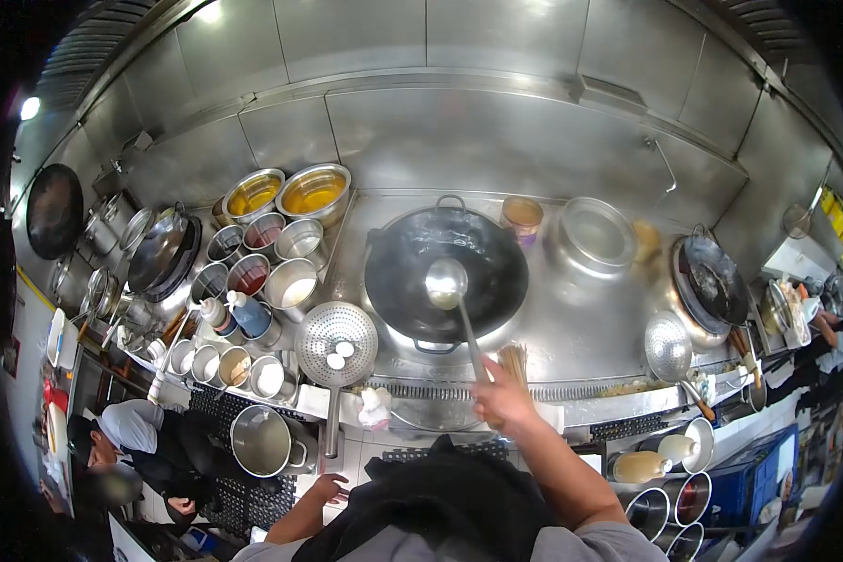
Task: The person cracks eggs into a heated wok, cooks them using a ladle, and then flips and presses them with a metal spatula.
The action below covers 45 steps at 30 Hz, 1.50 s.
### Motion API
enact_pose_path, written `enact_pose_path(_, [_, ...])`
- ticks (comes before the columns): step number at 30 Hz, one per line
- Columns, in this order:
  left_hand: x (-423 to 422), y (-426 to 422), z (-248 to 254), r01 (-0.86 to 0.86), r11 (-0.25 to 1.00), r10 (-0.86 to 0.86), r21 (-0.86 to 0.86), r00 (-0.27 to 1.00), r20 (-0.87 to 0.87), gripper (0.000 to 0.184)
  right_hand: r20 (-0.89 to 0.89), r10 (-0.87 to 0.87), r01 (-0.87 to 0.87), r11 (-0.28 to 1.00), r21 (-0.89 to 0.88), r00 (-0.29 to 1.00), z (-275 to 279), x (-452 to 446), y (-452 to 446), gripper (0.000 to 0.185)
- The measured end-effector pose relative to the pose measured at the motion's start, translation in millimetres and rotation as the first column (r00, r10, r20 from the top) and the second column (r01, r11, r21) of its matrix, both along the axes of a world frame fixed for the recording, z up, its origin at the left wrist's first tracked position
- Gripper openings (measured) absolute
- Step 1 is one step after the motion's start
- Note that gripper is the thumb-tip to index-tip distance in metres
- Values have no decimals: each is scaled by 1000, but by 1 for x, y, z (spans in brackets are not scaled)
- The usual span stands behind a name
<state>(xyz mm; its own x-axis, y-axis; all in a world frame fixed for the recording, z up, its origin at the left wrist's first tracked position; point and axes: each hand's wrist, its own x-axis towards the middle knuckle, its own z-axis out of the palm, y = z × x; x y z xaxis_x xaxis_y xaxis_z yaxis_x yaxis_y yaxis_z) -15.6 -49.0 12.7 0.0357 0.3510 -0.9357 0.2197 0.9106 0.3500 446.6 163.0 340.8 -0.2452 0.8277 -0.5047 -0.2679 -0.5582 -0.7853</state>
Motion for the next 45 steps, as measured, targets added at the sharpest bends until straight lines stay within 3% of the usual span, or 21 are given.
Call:
enact_pose_path(3, [-7, -9, 5, 4, 1000, -4, -15, 1000, -14, 55, -338, -86, 46, 991, -125, 937, -25, 3, 19, 82])
enact_pose_path(6, [-24, 4, -7, -59, 998, 59, -9, 998, -26, 46, -603, -262, 144, 961, -237, 754, -19, -13, 36, 76])
enact_pose_path(7, [-27, 6, -9, -111, 994, 110, -20, 993, -41, 43, -479, -258, 208, 965, -157, 839, -12, -24, 37, 77])
enact_pose_path(9, [-35, 15, -9, 231, 924, -31, 304, 839, -543, 28, -198, -266, 276, 961, 21, 943, -10, -45, 35, 79])
enact_pose_path(10, [-39, 19, -5, 241, 859, 167, 453, 704, -691, 22, 96, -224, 212, 970, 119, 970, -19, -47, 33, 83])
enact_pose_path(11, [-35, 31, 18, 295, 763, 374, 575, 526, -764, 18, 221, -165, 133, 979, 152, 961, -13, -41, 23, 84])
enact_pose_path(12, [-29, 46, 53, 212, 694, 486, 688, 568, -664, 17, 439, -184, -1, 922, 388, 879, -72, -11, 30, 84])
enact_pose_path(14, [-21, 86, 106, 157, 534, 593, 831, 631, -500, 17, 623, -257, -192, 805, 561, 739, -131, 38, 27, 83])
enact_pose_path(17, [7, 146, 175, 269, 317, 524, 909, 749, -405, 29, 651, -283, -168, 825, 540, 705, -104, 65, -17, 83])
enact_pose_path(19, [16, 193, 178, 425, 192, 417, 885, 781, -465, 37, 679, -341, -123, 835, 536, 650, -80, 66, -43, 83])
enact_pose_path(25, [38, 294, 137, 686, 482, 39, 545, 604, -796, 74, 803, -399, -70, 877, 475, 442, -67, 100, -89, 86])
enact_pose_path(26, [39, 304, 130, 710, 511, -8, 485, 568, -823, 77, 831, -242, 24, 964, 266, 500, -53, 104, -102, 86])
enact_pose_path(27, [42, 312, 126, 730, 535, -52, 425, 531, -846, 80, 882, -247, -65, 953, 297, 401, -74, 115, -119, 84])
enact_pose_path(29, [43, 324, 122, 732, 553, -116, 398, 541, -833, 78, 937, -237, -167, 944, 285, 257, -89, 120, -149, 80])
enact_pose_path(31, [44, 326, 123, 735, 572, -177, 363, 543, -821, 75, 993, -97, -169, 980, 107, 64, -125, 118, -168, 84])
enact_pose_path(35, [46, 321, 108, 725, 576, -141, 379, 544, -827, 61, 991, 101, -103, 989, -110, -82, -176, 97, -187, 93])
enact_pose_path(39, [45, 311, 104, 748, 523, -106, 409, 533, -839, 55, 981, 169, -117, 977, -180, -98, -197, 112, -184, 78])
enact_pose_path(41, [42, 301, 118, 682, 481, -35, 550, 642, -766, 53, 998, -51, -43, 998, 50, -21, -157, 101, -171, 57])
enact_pose_path(42, [44, 300, 127, 642, 453, -3, 618, 695, -719, 52, 990, -139, -141, 981, 136, -7, -161, 107, -164, 55])
enact_pose_path(43, [49, 298, 136, 510, 442, -39, 737, 832, -553, 51, 976, -217, -237, 948, 214, 13, -154, 108, -157, 53])
enact_pose_path(45, [59, 283, 152, 196, 457, -121, 868, 980, -158, 50, 929, -98, -297, 931, 212, 356, -131, 84, -127, 54])
